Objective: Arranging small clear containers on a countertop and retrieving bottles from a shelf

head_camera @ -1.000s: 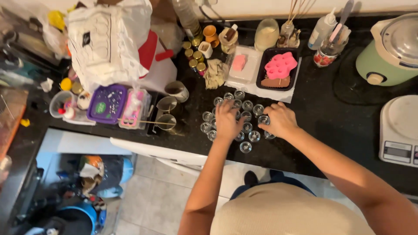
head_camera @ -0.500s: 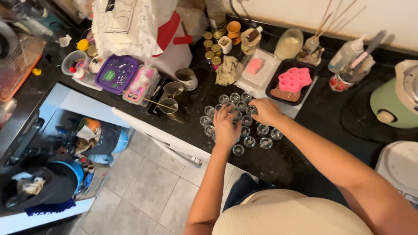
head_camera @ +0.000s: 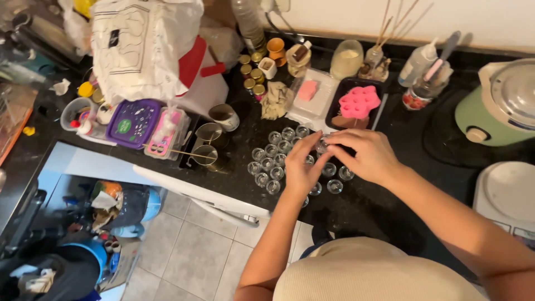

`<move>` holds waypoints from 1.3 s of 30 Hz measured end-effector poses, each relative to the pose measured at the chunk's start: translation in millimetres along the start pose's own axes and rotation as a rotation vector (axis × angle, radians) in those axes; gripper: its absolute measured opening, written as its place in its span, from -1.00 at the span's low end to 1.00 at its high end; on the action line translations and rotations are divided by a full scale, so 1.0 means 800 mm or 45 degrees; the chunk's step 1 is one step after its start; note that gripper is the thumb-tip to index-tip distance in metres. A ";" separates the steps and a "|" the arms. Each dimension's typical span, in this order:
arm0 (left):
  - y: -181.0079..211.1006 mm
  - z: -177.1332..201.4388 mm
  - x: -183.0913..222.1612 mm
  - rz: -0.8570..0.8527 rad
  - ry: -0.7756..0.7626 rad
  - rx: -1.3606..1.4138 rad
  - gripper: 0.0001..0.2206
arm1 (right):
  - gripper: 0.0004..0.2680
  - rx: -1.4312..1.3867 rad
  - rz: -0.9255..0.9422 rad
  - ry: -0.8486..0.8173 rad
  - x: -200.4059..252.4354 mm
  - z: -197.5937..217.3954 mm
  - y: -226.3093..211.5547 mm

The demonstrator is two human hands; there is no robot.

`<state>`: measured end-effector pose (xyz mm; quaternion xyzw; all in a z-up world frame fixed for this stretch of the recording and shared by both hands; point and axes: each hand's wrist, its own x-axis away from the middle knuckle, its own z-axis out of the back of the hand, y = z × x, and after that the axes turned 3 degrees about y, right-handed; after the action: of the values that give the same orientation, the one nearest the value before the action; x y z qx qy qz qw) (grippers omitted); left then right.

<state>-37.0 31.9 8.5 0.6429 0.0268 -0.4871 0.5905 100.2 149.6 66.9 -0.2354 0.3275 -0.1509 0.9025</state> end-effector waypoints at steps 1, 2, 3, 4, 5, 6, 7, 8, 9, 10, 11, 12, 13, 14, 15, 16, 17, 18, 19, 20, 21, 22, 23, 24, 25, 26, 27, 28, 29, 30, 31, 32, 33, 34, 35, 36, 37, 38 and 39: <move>0.007 -0.001 -0.004 0.003 -0.006 0.006 -0.53 | -0.91 0.004 -0.008 0.001 0.001 0.007 0.002; 0.015 -0.002 -0.007 -0.009 -0.016 0.010 -0.54 | -0.92 0.030 -0.034 -0.062 0.002 0.014 0.005; 0.021 -0.001 -0.010 -0.022 -0.021 0.011 -0.55 | -0.93 0.053 -0.054 -0.125 0.001 0.020 0.007; 0.021 -0.003 -0.012 -0.020 -0.022 0.012 -0.55 | -0.93 0.053 -0.056 -0.126 -0.007 0.030 0.003; 0.022 -0.004 -0.010 -0.037 -0.045 0.013 -0.55 | -0.94 0.198 -0.011 -0.242 -0.014 0.039 -0.002; 0.023 -0.005 -0.009 -0.054 -0.068 0.015 -0.55 | -0.92 0.342 0.034 -0.358 -0.020 0.048 -0.007; 0.024 -0.007 -0.008 -0.047 -0.066 0.013 -0.55 | -0.92 0.339 0.035 -0.365 -0.017 0.041 -0.002; 0.026 -0.009 -0.007 -0.059 -0.070 0.025 -0.55 | -0.92 0.468 0.195 -0.309 -0.014 0.035 0.003; 0.027 -0.010 -0.006 -0.074 -0.078 0.037 -0.55 | -0.92 0.595 0.355 -0.245 -0.012 0.029 0.008; 0.033 -0.009 -0.006 -0.071 -0.077 0.034 -0.55 | -0.92 0.592 0.355 -0.248 -0.010 0.026 0.007; 0.039 -0.009 -0.009 -0.088 -0.057 0.038 -0.57 | -0.92 0.597 0.386 -0.277 -0.010 0.025 0.007; 0.045 -0.009 -0.011 -0.106 -0.036 0.042 -0.59 | -0.91 0.602 0.418 -0.307 -0.011 0.024 0.006; 0.046 -0.010 -0.010 -0.108 -0.032 0.042 -0.59 | -0.91 0.603 0.422 -0.307 -0.011 0.024 0.005; 0.046 -0.011 -0.009 -0.104 -0.027 0.042 -0.59 | -0.91 0.597 0.408 -0.341 -0.010 0.025 0.003; 0.046 -0.010 -0.008 -0.100 -0.021 0.041 -0.58 | -0.92 0.590 0.397 -0.376 -0.009 0.024 0.001; 0.046 -0.011 -0.007 -0.102 -0.016 0.039 -0.58 | -0.92 0.590 0.403 -0.376 -0.010 0.024 0.006; 0.046 -0.010 -0.005 -0.094 -0.014 0.030 -0.58 | -0.93 0.581 0.349 -0.421 -0.011 0.022 0.010; 0.045 -0.009 -0.003 -0.086 -0.012 0.022 -0.57 | -0.95 0.571 0.296 -0.465 -0.012 0.021 0.014; 0.040 -0.008 0.001 -0.083 -0.006 0.016 -0.57 | -0.95 0.567 0.303 -0.469 -0.015 0.027 0.006; 0.034 -0.006 0.005 -0.066 0.001 -0.007 -0.57 | -0.90 0.506 0.152 -0.501 -0.017 0.032 -0.003; 0.027 -0.003 0.008 -0.050 0.016 -0.034 -0.57 | -0.82 0.445 0.010 -0.534 -0.022 0.038 -0.011; 0.019 -0.003 0.009 -0.048 0.030 -0.044 -0.57 | -0.82 0.441 0.026 -0.540 -0.026 0.031 -0.005; 0.011 -0.001 0.011 -0.007 0.018 -0.082 -0.55 | -0.71 0.254 -0.088 -0.552 -0.029 0.023 0.001; 0.003 0.000 0.014 0.034 0.006 -0.121 -0.53 | -0.50 0.066 -0.203 -0.563 -0.033 0.015 0.007; -0.001 0.002 0.012 0.040 0.012 -0.129 -0.53 | -0.50 0.060 -0.195 -0.571 -0.035 0.000 0.016; -0.005 0.003 0.011 0.089 0.021 -0.086 -0.50 | -0.54 0.053 -0.218 -0.540 -0.037 -0.015 0.025; -0.009 0.004 0.010 0.139 0.029 -0.041 -0.47 | -0.59 0.046 -0.241 -0.510 -0.039 -0.031 0.034; -0.014 0.011 0.009 0.145 0.036 -0.049 -0.47 | -0.59 0.040 -0.235 -0.518 -0.041 -0.052 0.053; -0.020 0.019 0.008 0.142 0.012 -0.141 -0.36 | -0.59 0.100 -0.265 -0.516 -0.043 -0.074 0.071; -0.025 0.027 0.006 0.140 -0.012 -0.233 -0.26 | -0.59 0.161 -0.295 -0.514 -0.046 -0.096 0.089; -0.033 0.036 0.012 0.142 -0.005 -0.242 -0.26 | -0.59 0.155 -0.286 -0.518 -0.043 -0.119 0.111; -0.042 0.045 0.017 0.207 -0.067 -0.414 -0.37 | -0.59 0.304 -0.293 -0.536 -0.040 -0.142 0.132; -0.050 0.053 0.023 0.274 -0.131 -0.586 -0.49 | -0.58 0.454 -0.302 -0.552 -0.038 -0.165 0.154; -0.068 0.049 0.037 0.277 -0.125 -0.593 -0.49 | -0.58 0.449 -0.293 -0.555 -0.038 -0.177 0.160; -0.087 0.045 0.053 0.266 -0.243 -0.812 -0.54 | -0.58 0.494 -0.345 -0.631 -0.037 -0.190 0.166; -0.105 0.041 0.068 0.256 -0.364 -1.029 -0.58 | -0.58 0.539 -0.396 -0.707 -0.035 -0.203 0.173; -0.100 0.034 0.068 0.263 -0.360 -1.033 -0.58 | -0.58 0.537 -0.390 -0.713 -0.030 -0.215 0.176; -0.096 0.027 0.068 0.304 -0.433 -1.117 -0.54 | -0.62 0.546 -0.406 -0.746 -0.025 -0.228 0.180; -0.091 0.018 0.066 0.341 -0.511 -1.196 -0.50 | -0.66 0.558 -0.426 -0.775 -0.019 -0.238 0.185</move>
<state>-62.1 14.1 -77.2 0.2009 0.0462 -0.4563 0.8656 -19.9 218.7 -131.3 -0.1216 -0.0373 -0.2853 0.9499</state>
